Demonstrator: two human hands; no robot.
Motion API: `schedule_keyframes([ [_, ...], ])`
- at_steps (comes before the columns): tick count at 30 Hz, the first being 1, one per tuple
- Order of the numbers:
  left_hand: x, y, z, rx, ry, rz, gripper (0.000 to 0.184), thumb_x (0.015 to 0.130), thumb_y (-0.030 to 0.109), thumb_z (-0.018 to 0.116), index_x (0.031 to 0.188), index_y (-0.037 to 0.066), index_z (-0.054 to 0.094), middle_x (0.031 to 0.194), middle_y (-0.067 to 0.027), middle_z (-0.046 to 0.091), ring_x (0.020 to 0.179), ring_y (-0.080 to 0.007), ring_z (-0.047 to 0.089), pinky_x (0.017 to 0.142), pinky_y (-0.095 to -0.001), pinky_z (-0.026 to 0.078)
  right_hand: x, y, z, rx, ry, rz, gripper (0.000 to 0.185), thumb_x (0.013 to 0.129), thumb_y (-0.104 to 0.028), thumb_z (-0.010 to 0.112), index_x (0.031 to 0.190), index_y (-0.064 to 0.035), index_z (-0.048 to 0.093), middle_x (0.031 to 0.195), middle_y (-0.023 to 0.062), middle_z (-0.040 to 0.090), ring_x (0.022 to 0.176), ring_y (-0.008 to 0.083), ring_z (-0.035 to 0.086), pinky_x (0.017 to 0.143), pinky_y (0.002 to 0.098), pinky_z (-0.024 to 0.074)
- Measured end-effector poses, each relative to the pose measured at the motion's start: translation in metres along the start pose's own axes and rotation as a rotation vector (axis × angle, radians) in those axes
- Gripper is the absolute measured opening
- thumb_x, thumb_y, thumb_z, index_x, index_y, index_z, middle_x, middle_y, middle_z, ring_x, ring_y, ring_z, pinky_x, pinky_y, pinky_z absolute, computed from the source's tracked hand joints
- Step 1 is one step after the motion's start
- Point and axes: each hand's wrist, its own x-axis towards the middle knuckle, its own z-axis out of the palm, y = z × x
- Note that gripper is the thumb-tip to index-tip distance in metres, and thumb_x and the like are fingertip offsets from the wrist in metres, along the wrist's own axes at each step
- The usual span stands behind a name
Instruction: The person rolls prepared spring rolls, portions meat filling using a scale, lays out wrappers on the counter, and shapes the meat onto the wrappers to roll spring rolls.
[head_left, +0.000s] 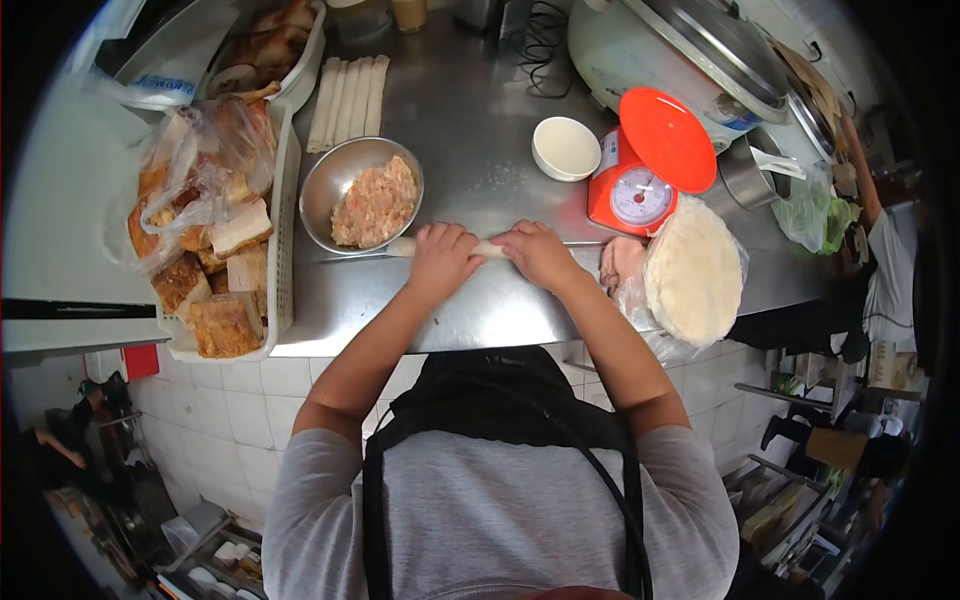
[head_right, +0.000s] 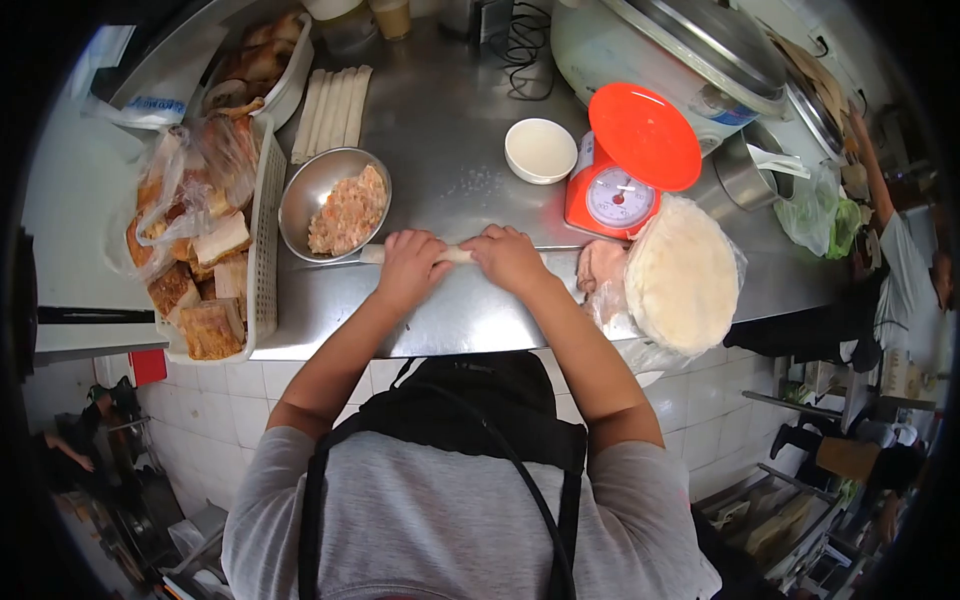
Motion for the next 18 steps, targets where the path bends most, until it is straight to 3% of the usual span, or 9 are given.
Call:
schedule_keyframes([
  [2, -0.002, -0.002, 0.003, -0.018, -0.031, 0.027, 0.018, 0.067, 0.023, 0.067, 0.08, 0.012, 0.063, 0.086, -0.0011, 0.056, 0.088, -0.021, 0.05, 0.079, -0.0367, 0.034, 0.005, 0.0, -0.003, -0.024, -0.051, 0.036, 0.02, 0.073, -0.016, 0.059, 0.092, -0.0186, 0.065, 0.087, 0.0023, 0.054, 0.088, 0.0211, 0.05, 0.075, 0.0362, 0.0387],
  [5, 0.005, -0.011, 0.007, -0.031, -0.069, 0.046, 0.018, 0.066, 0.021, 0.067, 0.08, 0.012, 0.063, 0.086, -0.0011, 0.056, 0.087, -0.0207, 0.05, 0.079, -0.0365, 0.034, 0.002, -0.019, -0.005, -0.195, 0.263, -0.087, 0.021, 0.072, -0.015, 0.059, 0.092, -0.017, 0.065, 0.089, 0.0019, 0.055, 0.089, 0.0214, 0.051, 0.075, 0.036, 0.0391],
  [8, 0.011, -0.015, 0.007, -0.007, -0.125, 0.02, 0.019, 0.065, 0.019, 0.068, 0.081, 0.011, 0.063, 0.085, -0.001, 0.056, 0.087, -0.0204, 0.05, 0.079, -0.0367, 0.034, -0.003, -0.02, 0.005, -0.175, 0.273, -0.128, 0.021, 0.071, -0.014, 0.059, 0.092, -0.0146, 0.065, 0.088, 0.0019, 0.055, 0.087, 0.0217, 0.051, 0.074, 0.0357, 0.0398],
  [14, 0.014, -0.009, 0.01, 0.017, -0.002, 0.034, 0.021, 0.066, 0.019, 0.068, 0.086, 0.012, 0.063, 0.086, -0.0015, 0.055, 0.087, -0.0208, 0.05, 0.079, -0.0373, 0.035, 0.008, -0.001, 0.011, -0.125, 0.219, -0.11, 0.023, 0.071, -0.012, 0.059, 0.093, -0.0139, 0.065, 0.088, 0.0021, 0.056, 0.088, 0.0217, 0.051, 0.074, 0.0349, 0.0409],
  [18, 0.014, -0.014, 0.015, -0.057, -0.101, -0.038, 0.023, 0.066, 0.018, 0.067, 0.088, 0.012, 0.063, 0.088, -0.0023, 0.055, 0.088, -0.0217, 0.05, 0.079, -0.0373, 0.036, 0.012, 0.001, 0.009, -0.113, 0.16, -0.09, 0.025, 0.071, -0.016, 0.062, 0.096, -0.0154, 0.064, 0.089, 0.0021, 0.056, 0.089, 0.0221, 0.051, 0.075, 0.036, 0.0411],
])
